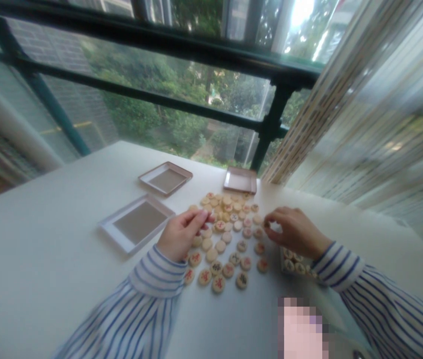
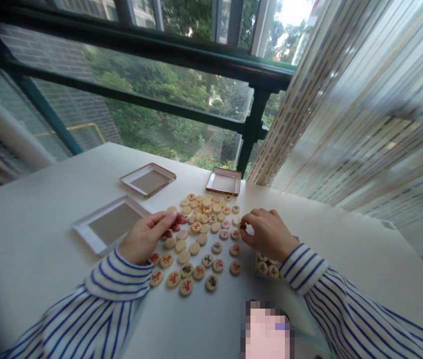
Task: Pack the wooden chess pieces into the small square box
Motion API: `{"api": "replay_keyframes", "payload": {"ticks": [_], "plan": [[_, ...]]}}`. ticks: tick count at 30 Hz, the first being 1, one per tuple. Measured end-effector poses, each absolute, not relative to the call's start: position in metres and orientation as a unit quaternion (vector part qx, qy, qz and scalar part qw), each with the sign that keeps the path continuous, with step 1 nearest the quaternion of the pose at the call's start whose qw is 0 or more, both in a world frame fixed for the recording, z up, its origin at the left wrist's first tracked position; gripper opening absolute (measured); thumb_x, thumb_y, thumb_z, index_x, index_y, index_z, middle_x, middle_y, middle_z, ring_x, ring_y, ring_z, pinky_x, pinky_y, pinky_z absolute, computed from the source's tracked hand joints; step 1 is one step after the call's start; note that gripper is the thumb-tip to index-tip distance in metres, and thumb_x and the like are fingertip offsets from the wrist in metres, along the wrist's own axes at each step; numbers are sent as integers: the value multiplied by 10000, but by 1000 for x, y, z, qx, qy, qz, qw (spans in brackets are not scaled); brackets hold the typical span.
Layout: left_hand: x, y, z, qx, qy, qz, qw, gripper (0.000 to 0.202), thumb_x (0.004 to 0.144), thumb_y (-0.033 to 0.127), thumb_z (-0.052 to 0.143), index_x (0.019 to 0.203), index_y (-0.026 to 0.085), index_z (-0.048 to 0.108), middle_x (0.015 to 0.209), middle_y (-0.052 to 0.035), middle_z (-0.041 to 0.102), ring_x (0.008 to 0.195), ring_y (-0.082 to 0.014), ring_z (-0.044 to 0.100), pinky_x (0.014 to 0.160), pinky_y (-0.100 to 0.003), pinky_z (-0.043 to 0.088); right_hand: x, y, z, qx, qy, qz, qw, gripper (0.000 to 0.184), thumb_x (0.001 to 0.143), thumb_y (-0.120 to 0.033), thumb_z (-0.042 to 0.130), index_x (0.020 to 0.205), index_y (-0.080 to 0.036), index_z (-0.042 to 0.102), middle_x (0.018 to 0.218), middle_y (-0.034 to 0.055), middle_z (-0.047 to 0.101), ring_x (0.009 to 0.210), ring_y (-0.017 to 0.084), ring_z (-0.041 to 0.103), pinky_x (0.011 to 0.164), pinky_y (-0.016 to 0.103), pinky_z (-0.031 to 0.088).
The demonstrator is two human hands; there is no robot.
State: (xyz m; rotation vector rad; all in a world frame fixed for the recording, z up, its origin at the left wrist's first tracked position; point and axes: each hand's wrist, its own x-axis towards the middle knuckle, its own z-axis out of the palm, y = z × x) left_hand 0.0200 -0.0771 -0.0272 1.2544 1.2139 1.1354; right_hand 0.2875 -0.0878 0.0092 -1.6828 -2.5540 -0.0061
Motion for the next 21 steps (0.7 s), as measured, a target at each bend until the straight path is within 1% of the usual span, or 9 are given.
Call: {"api": "replay_keyframes", "payload": {"ticks": [5,11,13,17,21], "plan": [[19,-77,-25,525,504,476,494,428,678,534,598,759,123,686,784,-95,689,620,-133,552,522,-230,415,292,-94,7,-563,-826,-4,-5,210,818,-355,506,901,-230,654,908,57,628,881,191,552,765,334,318],[13,-75,-25,521,521,477,479,441,690,528,595,823,117,681,741,-85,676,621,-142,570,519,-232,429,291,-94,4,-551,-834,-4,-33,246,822,-391,502,889,-229,674,913,79,625,898,212,538,770,354,309],[11,-74,-26,517,523,477,480,441,686,527,600,849,125,677,748,-78,677,640,-149,583,523,-234,435,290,-94,3,-554,-832,-5,-37,242,818,-390,506,885,-233,678,912,78,624,892,213,536,772,357,308],[11,-74,-26,520,523,478,478,431,686,524,602,842,129,676,755,-74,677,663,-152,589,535,-232,440,289,-93,1,-555,-831,-4,-35,236,815,-386,509,893,-238,677,915,75,622,893,210,535,781,357,308],[12,-75,-23,512,530,480,476,464,663,538,611,852,120,672,793,-94,683,672,-167,596,525,-238,446,285,-92,-1,-552,-833,-1,-35,238,821,-387,505,892,-240,677,921,77,619,895,208,538,784,357,311]]}}
